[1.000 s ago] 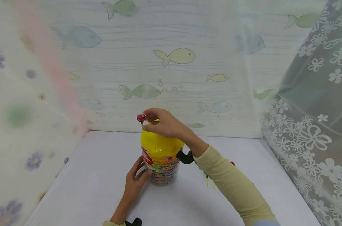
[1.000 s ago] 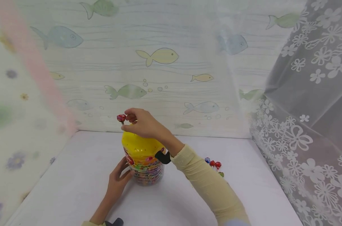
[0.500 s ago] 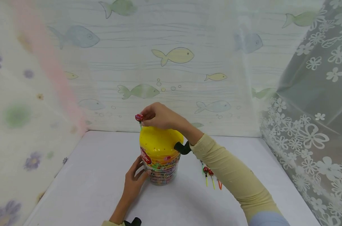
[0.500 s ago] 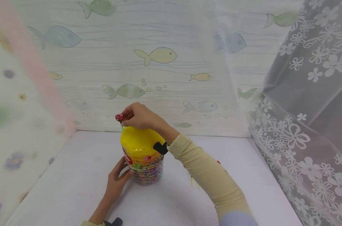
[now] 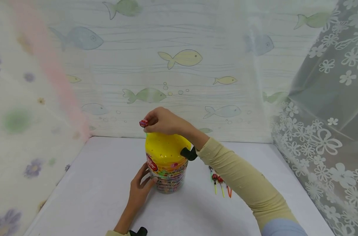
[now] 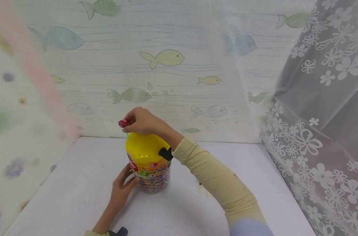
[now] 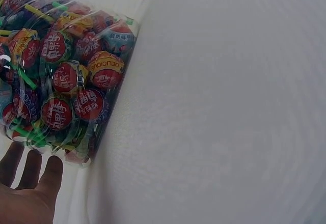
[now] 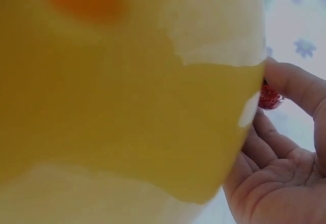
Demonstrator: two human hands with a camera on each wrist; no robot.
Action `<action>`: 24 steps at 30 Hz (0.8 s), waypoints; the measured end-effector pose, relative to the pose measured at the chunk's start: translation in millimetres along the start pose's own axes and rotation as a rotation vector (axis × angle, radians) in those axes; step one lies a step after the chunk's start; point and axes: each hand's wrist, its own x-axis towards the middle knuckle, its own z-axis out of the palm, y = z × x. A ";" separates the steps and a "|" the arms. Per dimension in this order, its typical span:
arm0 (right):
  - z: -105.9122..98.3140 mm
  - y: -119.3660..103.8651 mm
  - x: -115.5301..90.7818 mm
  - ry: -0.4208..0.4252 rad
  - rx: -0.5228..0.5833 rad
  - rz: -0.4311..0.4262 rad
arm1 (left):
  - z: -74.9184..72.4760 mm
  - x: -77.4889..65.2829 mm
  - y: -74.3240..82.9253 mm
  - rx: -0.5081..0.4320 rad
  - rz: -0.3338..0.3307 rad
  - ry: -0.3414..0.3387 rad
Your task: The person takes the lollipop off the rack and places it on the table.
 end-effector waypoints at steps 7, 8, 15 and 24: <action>-2.2 -5.4 8.9 -0.005 -0.050 0.042 | -4.5 7.0 -1.9 -0.003 0.000 -0.012; -2.8 -5.9 10.5 -0.009 -0.059 0.047 | -5.1 8.0 -1.6 -0.004 -0.002 -0.013; -8.0 -11.4 19.7 -0.037 -0.084 0.066 | -9.2 14.5 -2.8 0.001 -0.014 -0.015; -16.0 -6.4 25.4 -0.057 0.037 0.113 | -9.6 21.8 -2.2 -0.011 -0.005 -0.033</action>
